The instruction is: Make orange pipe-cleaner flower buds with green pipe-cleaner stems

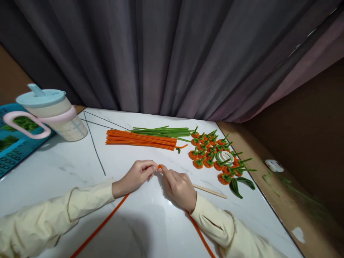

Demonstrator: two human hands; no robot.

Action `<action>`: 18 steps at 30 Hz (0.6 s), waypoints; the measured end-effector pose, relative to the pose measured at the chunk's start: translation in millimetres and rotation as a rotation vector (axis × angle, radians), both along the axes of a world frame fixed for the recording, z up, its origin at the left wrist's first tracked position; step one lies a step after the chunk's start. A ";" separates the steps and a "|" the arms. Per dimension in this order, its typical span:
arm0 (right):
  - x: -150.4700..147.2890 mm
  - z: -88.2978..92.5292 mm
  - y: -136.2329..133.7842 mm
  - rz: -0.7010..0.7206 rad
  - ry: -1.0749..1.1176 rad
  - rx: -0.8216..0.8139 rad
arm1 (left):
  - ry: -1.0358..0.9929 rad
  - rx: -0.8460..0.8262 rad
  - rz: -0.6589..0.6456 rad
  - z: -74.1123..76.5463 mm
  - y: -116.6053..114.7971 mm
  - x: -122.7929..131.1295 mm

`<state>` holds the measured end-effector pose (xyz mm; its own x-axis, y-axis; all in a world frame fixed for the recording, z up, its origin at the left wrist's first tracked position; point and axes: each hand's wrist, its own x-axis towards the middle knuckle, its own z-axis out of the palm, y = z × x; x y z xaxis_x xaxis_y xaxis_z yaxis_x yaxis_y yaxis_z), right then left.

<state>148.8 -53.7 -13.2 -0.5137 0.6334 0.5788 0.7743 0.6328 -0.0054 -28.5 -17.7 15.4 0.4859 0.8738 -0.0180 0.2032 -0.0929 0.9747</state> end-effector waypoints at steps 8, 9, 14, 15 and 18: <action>0.9 -2.1 0.2 0.010 0.005 0.021 | 0.011 -0.002 -0.009 -0.9 -0.6 0.3; 1.0 -2.1 0.2 0.010 0.004 0.020 | 0.017 0.003 -0.007 -1.3 -0.8 0.4; -0.3 -1.1 -0.5 0.017 0.088 -0.067 | 0.087 0.084 0.007 -2.1 -0.6 0.7; -1.2 -0.2 -0.8 0.012 0.145 -0.111 | 0.113 0.120 0.013 -2.1 -0.5 0.7; -4.5 3.2 -1.7 -0.027 0.325 -0.270 | 0.164 0.230 0.031 -2.4 -0.5 1.1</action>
